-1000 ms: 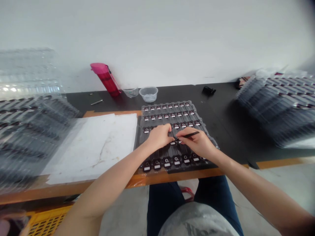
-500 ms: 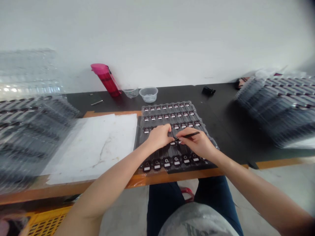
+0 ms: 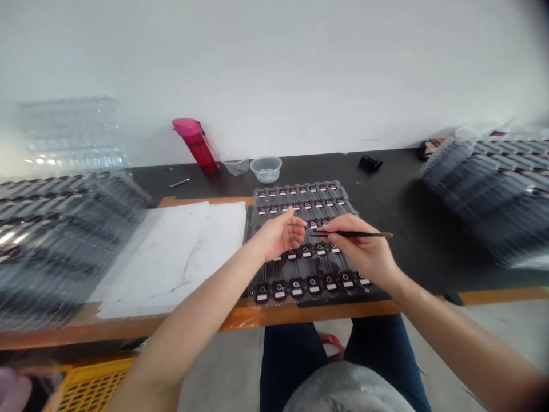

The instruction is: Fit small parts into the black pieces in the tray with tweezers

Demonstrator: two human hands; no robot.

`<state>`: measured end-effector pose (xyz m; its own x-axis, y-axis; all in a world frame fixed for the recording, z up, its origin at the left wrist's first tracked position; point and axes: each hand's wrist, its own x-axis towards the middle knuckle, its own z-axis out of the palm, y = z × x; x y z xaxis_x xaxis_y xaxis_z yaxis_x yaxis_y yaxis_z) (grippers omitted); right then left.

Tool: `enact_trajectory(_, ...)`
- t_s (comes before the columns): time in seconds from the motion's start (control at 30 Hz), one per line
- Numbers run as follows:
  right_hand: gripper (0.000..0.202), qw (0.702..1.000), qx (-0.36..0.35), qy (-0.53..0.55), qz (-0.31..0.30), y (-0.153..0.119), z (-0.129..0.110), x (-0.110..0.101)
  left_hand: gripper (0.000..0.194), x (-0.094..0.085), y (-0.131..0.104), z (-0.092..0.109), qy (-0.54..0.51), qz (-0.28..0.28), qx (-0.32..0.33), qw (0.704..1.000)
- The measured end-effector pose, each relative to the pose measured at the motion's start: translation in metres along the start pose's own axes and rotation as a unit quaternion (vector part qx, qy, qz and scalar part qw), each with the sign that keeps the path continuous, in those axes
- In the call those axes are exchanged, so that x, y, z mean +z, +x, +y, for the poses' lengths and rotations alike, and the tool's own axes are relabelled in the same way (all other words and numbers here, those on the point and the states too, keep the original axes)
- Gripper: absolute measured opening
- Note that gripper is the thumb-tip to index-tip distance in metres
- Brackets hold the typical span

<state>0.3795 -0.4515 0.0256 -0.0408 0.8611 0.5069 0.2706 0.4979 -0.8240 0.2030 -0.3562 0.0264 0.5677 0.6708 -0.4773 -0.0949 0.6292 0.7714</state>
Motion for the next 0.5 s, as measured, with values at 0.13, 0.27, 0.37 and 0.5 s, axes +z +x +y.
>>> enact_trajectory(0.13, 0.012, 0.999, -0.023, -0.041, -0.019, 0.003, -0.002, 0.004, 0.05, 0.002, -0.003, -0.005, -0.017, -0.009, -0.002, 1.0)
enact_trajectory(0.27, 0.013, 0.998, -0.031, -0.043, -0.036, 0.005, -0.005, 0.009, 0.051, 0.003, -0.003, -0.01, -0.011, -0.022, 0.004, 1.0)
enact_trajectory(0.37, 0.014, 0.997, -0.041, -0.038, -0.044, 0.005, -0.006, 0.013, 0.052, 0.005, -0.004, -0.011, -0.004, -0.02, 0.001, 1.0)
enact_trajectory(0.5, 0.013, 0.996, -0.045, -0.048, -0.064, 0.007, -0.005, 0.016, 0.054, 0.009, -0.007, -0.01, 0.004, -0.02, 0.0, 1.0)
